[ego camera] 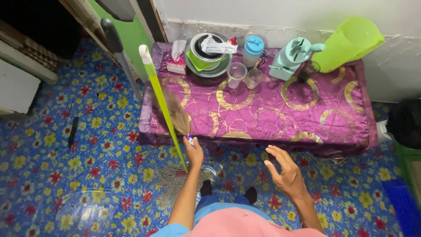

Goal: The person uses a broom to sweep a purple patterned tablecloth in a room with floral flooring. They repeatedly move the broom back and forth across the surface while occasionally adjusting their hand position.

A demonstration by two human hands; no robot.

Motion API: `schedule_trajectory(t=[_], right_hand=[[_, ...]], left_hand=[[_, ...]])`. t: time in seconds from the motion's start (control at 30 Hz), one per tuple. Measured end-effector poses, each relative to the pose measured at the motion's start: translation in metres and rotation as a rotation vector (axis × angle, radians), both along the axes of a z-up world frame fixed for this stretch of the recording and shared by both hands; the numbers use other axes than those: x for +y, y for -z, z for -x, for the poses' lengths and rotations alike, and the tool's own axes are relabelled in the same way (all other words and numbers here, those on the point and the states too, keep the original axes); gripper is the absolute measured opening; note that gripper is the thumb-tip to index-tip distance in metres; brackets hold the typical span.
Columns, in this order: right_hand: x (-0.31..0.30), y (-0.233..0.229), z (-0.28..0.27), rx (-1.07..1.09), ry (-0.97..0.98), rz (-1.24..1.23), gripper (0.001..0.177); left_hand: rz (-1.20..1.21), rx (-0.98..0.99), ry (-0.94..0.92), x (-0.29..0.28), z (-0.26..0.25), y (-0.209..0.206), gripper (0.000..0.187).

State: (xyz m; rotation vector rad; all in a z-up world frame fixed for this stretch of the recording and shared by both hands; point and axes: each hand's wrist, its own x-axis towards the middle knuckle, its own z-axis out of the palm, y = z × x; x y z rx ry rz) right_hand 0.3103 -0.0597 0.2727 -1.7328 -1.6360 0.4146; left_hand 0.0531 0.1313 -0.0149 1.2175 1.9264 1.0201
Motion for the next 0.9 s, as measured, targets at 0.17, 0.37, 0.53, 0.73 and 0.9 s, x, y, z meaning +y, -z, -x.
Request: schedule_trajectory(t=[0.17,0.37,0.53,0.73,0.9], right_hand=[[-0.001,0.002,0.012,0.022,0.042,0.019,0.04],[0.0,0.009,0.027,0.005,0.071,-0.053,0.038],[0.004,0.016,0.042,0.003,0.107,-0.065,0.038],[0.005,0.014,0.056,0.037,0.166,-0.067,0.037],[-0.004,0.004,0.056,0.055,0.292,0.076,0.039]], left_hand=[[-0.088,-0.025,0.127,0.005,0.007,0.016,0.063],[0.068,-0.035,0.057,-0.039,0.004,0.025,0.062],[0.29,-0.133,0.43,-0.128,0.021,0.008,0.064],[0.221,0.03,1.019,-0.115,0.061,-0.034,0.059],[-0.11,0.136,1.04,-0.058,0.036,-0.04,0.06]])
